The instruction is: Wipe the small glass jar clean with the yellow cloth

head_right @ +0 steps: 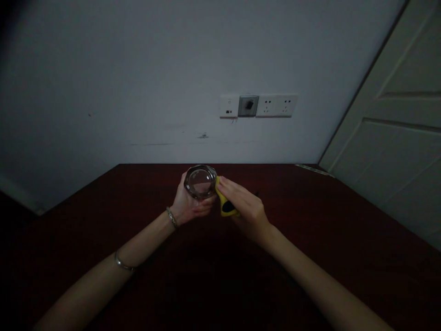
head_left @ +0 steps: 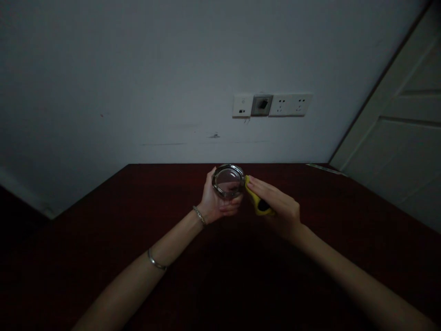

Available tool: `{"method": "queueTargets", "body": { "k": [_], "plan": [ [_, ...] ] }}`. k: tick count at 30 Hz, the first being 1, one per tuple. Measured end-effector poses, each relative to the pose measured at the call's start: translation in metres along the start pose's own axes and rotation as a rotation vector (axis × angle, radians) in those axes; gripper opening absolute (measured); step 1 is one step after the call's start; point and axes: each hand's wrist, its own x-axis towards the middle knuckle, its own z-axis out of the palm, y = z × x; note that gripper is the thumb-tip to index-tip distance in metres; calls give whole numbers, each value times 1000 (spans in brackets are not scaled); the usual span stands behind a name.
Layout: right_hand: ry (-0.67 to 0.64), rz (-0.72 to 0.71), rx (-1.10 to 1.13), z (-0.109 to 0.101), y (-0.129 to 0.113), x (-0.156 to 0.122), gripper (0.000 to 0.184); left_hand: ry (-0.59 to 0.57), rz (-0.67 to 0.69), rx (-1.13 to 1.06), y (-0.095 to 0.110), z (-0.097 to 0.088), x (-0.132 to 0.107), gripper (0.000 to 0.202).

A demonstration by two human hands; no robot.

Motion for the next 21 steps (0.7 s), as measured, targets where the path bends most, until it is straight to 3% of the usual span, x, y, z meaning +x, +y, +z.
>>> {"method": "queueTargets", "body": {
  "k": [6,16,21],
  "plan": [
    [-63,-154,-58,-1,3,1,52,45,5,-52,-4,2,1,76],
    [-174,-360,-137,4,-2,6,44,218,1,-169,-10,8,6,74],
    [-218,-412,-170,6,-3,7,37,374,56,-163,-13,7,11,78]
  ]
}}
